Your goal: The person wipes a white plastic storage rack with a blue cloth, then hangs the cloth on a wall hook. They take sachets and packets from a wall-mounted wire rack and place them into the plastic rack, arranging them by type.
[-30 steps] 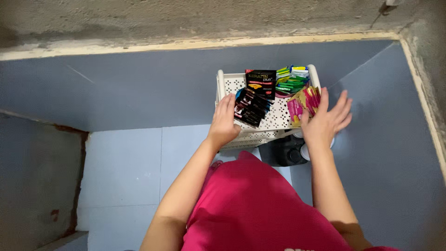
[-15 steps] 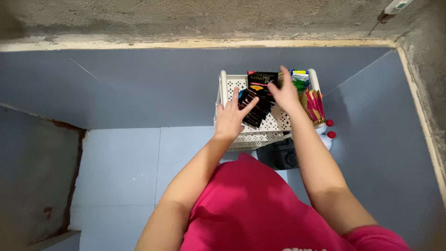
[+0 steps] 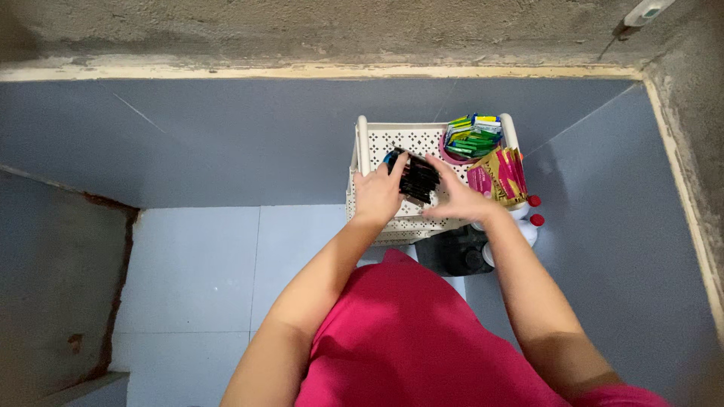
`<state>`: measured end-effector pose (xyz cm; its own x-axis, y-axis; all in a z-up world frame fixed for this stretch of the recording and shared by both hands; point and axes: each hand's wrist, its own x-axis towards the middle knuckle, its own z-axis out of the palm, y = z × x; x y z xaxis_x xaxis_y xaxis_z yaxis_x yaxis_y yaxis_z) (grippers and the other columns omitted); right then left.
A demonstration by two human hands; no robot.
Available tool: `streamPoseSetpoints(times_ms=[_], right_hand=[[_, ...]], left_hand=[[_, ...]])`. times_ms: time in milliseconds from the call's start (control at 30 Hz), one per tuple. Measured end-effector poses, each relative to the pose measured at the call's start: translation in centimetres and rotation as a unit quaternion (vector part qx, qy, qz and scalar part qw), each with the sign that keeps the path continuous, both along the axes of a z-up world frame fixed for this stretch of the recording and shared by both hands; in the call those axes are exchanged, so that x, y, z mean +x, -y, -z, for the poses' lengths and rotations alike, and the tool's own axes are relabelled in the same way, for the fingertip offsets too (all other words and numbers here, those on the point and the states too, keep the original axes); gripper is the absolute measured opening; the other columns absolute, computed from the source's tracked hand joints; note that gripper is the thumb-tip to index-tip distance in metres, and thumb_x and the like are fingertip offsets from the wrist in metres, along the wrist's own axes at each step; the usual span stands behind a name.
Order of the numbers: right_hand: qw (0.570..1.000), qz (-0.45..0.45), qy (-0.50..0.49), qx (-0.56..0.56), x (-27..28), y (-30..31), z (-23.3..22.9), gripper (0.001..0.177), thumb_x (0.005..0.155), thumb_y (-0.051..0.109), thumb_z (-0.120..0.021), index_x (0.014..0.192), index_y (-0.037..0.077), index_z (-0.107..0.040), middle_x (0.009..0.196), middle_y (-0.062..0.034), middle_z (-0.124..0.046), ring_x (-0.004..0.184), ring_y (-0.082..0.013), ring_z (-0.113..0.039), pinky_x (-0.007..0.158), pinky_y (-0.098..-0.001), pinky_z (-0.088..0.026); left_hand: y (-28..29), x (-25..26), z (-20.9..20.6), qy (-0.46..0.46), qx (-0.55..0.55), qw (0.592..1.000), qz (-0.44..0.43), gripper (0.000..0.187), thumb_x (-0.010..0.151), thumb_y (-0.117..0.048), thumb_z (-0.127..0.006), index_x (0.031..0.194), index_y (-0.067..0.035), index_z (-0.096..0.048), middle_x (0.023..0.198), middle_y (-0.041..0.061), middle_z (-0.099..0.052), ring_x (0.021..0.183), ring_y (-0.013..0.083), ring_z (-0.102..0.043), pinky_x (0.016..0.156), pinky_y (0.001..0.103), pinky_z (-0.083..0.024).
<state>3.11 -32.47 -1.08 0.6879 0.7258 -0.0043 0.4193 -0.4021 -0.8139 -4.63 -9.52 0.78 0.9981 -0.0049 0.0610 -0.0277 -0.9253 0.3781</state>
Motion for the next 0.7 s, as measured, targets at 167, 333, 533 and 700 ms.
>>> streamPoseSetpoints(times_ms=[167, 333, 533, 700], right_hand=[[0.978, 0.124, 0.164, 0.02, -1.7, -2.5, 1.6, 0.12, 0.058, 0.025, -0.099, 0.154, 0.008, -0.03, 0.145, -0.0264, -0.051, 0.139, -0.0368, -0.049, 0.116, -0.0464, -0.04], [0.95, 0.26, 0.097, 0.144, 0.1, -3.9, 5.1, 0.108, 0.062, 0.021, -0.097, 0.149, 0.001, -0.036, 0.128, -0.0168, -0.066, 0.118, -0.0272, -0.066, 0.104, -0.0397, -0.051], [0.928, 0.303, 0.028, 0.214, 2.3, -3.4, 6.5, 0.071, 0.076, 0.016, -0.094, 0.131, -0.003, -0.055, 0.119, -0.0103, -0.071, 0.109, -0.0165, -0.068, 0.096, -0.032, -0.056], [0.897, 0.329, -0.028, 0.293, 2.7, -3.4, 5.8, 0.062, 0.084, 0.014, -0.089, 0.132, -0.002, -0.053, 0.12, -0.0083, -0.07, 0.108, -0.0148, -0.068, 0.095, -0.0299, -0.057]], left_hand=[[0.5, 0.0, -0.2, -0.004, -0.018, 1.0, -0.014, 0.096, 0.081, -0.042, -0.081, 0.158, -0.026, -0.026, 0.107, 0.011, -0.068, 0.087, 0.0333, -0.071, 0.087, 0.057, -0.038], [0.2, 0.3, 1.3, 0.066, -0.111, 0.991, -0.043, 0.101, 0.081, -0.043, -0.079, 0.157, -0.008, -0.023, 0.112, 0.015, -0.065, 0.095, 0.0343, -0.068, 0.086, 0.055, -0.039], [-0.4, 0.0, 4.2, 0.088, -0.021, 0.996, -0.011, 0.057, 0.086, -0.025, -0.072, 0.136, -0.013, -0.049, 0.122, 0.009, -0.063, 0.113, 0.0274, -0.066, 0.099, 0.051, -0.043], [-0.2, -0.6, 3.2, 0.111, 0.119, 0.986, 0.04, 0.071, 0.087, -0.013, -0.066, 0.152, -0.036, -0.046, 0.141, 0.011, -0.058, 0.097, 0.021, -0.066, 0.079, 0.047, -0.045]])
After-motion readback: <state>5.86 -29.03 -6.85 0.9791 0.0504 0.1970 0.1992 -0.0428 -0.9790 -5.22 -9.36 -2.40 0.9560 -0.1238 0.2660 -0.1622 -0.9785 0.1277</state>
